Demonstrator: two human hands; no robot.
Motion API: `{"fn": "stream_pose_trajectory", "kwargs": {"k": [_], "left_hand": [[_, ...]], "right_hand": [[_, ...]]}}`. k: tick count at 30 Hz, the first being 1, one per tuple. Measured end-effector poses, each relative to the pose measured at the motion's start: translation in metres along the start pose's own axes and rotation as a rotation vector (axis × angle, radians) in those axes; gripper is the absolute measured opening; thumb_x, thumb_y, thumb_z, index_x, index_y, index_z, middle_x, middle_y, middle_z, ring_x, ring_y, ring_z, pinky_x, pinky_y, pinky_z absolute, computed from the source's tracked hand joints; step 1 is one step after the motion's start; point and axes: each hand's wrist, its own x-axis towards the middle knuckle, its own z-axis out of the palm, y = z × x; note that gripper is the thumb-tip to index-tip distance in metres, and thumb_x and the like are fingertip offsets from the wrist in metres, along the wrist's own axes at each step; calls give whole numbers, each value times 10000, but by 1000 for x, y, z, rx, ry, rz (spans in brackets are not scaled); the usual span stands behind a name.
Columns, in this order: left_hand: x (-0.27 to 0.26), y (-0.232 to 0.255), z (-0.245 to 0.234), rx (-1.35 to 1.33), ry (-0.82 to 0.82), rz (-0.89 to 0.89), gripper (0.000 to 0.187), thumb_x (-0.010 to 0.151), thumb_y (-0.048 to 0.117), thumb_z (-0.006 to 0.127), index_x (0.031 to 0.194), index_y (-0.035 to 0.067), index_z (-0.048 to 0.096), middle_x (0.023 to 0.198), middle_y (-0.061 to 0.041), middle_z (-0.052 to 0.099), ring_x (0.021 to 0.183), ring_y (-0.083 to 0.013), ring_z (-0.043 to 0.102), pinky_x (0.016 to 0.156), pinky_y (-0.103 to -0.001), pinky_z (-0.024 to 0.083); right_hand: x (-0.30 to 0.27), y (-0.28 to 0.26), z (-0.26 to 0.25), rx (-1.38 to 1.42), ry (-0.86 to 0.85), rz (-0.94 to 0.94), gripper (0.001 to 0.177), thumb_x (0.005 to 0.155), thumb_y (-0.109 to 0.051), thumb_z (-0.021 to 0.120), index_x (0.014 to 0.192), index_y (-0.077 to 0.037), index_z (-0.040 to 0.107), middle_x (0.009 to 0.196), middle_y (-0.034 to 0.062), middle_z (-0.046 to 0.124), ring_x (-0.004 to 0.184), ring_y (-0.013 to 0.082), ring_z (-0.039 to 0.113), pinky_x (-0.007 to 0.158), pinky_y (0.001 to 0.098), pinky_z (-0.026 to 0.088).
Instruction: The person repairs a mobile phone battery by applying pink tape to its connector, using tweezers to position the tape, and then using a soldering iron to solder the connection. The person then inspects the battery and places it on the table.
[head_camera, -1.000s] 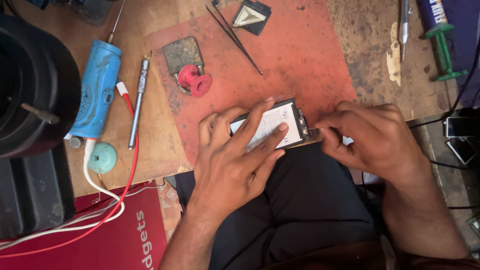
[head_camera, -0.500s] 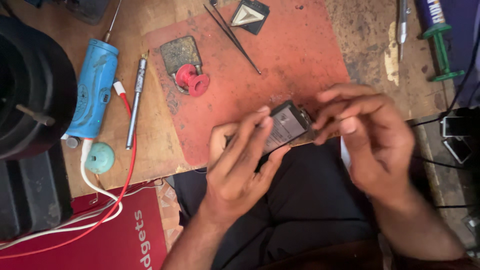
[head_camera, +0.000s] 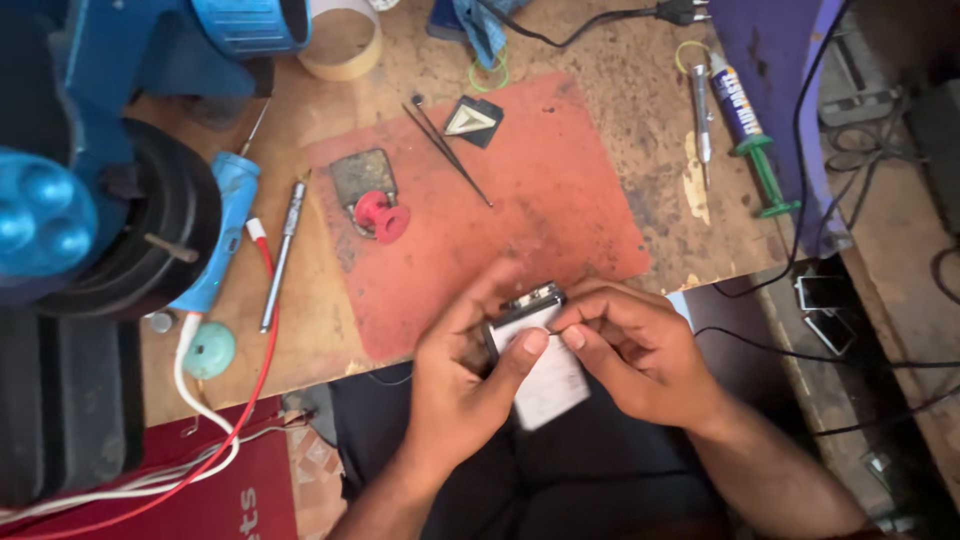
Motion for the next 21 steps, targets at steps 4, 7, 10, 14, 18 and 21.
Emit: {"fn": "stream_pose_trajectory", "kwargs": {"k": [4,7,10,14,18,21], "left_hand": [[-6,-2,2,-44,-77,76,252,1043,60,682,1239,-99,664,1103,-68,684,970,-80,649,823,-223,544],[-10,7,4,130,-32,95,189,1010,61,706,1152,-63,719,1015,-81,694,852,-89,631,699,-221,500],[-15,18,9,367,11,194,218,945,60,752,1133,-48,736,941,-79,735,816,-111,677,704,-236,527],[-22,27,20,270,-15,254,205,956,39,749,1136,-49,704,1044,-106,731,919,-143,717,793,-253,575],[-30,33,23,347,-37,319,210,952,25,765,1145,-38,710,1026,-105,732,897,-159,739,773,-251,585],[-34,35,27,382,-43,368,217,955,15,780,1156,-29,711,1024,-109,734,889,-170,747,762,-255,594]], "right_hand": [[-5,-12,4,-145,124,-30,100,1013,-27,627,1082,34,667,1049,92,713,870,89,667,756,222,552],[-6,-27,5,-107,242,-93,94,1027,-22,614,1094,37,644,1108,124,666,900,106,659,768,235,554],[-9,-44,12,-326,374,-166,76,984,23,675,1053,54,682,1016,143,684,798,122,675,681,242,554],[-14,-63,20,-482,372,-275,125,888,63,726,991,78,658,923,147,697,820,171,707,719,278,575],[-15,-70,24,-541,348,-321,166,840,53,770,958,81,657,883,149,682,817,208,728,705,305,607],[-14,-70,22,-599,305,-411,188,829,17,779,957,71,653,865,160,692,794,221,748,694,322,622]]}}
